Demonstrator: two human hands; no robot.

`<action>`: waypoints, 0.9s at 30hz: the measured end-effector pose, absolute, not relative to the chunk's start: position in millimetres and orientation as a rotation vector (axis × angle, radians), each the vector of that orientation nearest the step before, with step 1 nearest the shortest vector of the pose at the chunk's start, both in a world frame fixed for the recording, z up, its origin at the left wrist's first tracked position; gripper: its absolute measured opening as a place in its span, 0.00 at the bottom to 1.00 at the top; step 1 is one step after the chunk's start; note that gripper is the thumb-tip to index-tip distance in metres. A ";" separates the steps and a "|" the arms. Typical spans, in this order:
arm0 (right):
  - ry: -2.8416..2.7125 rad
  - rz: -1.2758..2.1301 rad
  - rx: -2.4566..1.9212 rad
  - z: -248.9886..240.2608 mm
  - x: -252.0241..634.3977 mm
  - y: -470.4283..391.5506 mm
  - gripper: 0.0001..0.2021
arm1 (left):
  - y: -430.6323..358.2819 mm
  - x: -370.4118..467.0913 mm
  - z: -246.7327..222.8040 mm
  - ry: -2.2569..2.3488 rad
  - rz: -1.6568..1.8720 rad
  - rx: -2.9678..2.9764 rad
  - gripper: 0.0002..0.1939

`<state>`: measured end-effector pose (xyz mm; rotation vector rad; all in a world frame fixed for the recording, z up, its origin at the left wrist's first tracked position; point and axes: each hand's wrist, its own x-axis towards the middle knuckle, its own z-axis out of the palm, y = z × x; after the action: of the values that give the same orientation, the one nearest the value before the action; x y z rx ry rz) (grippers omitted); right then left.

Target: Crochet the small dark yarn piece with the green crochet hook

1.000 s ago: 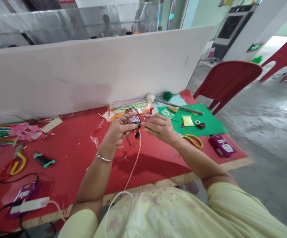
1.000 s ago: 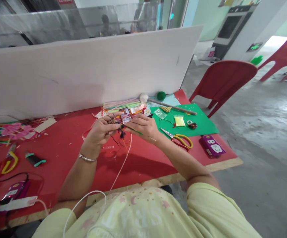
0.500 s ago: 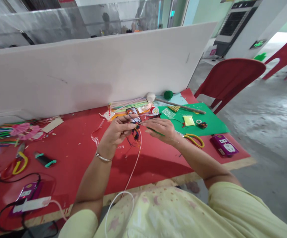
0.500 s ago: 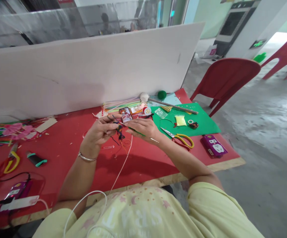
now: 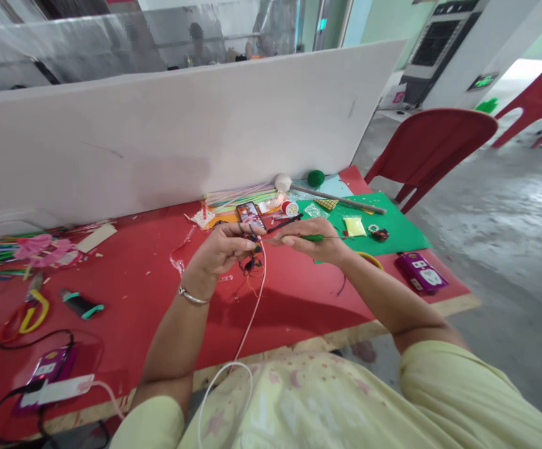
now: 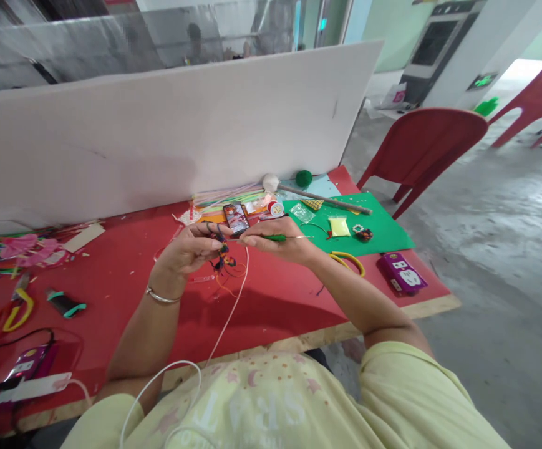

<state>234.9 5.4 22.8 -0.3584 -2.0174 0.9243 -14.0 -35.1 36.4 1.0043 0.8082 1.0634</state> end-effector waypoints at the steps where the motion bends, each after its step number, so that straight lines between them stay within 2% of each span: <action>1: -1.961 1.018 -0.370 22.3 234.1 4.9 0.10 | -35.1 -13.9 36.3 0.804 1.061 1.006 0.17; 12: -1.186 1.833 -0.521 -7.8 204.2 -2.3 0.22 | -36.7 -3.2 37.4 0.855 1.150 1.004 0.18; 18: -0.971 1.880 -0.588 -15.3 199.4 -6.2 0.22 | -37.7 4.2 38.3 0.926 1.192 1.006 0.24; 23: -0.979 1.935 -0.579 -15.5 196.3 -10.9 0.22 | -33.9 4.0 30.9 0.939 1.184 1.019 0.16; 27: -0.980 1.916 -0.564 -11.8 189.3 -16.3 0.21 | -29.8 6.6 24.0 0.911 1.175 0.964 0.15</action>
<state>189.3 -16.3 -11.8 -0.5636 -0.9797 1.9158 6.6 -29.8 24.0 0.9639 0.9112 1.1746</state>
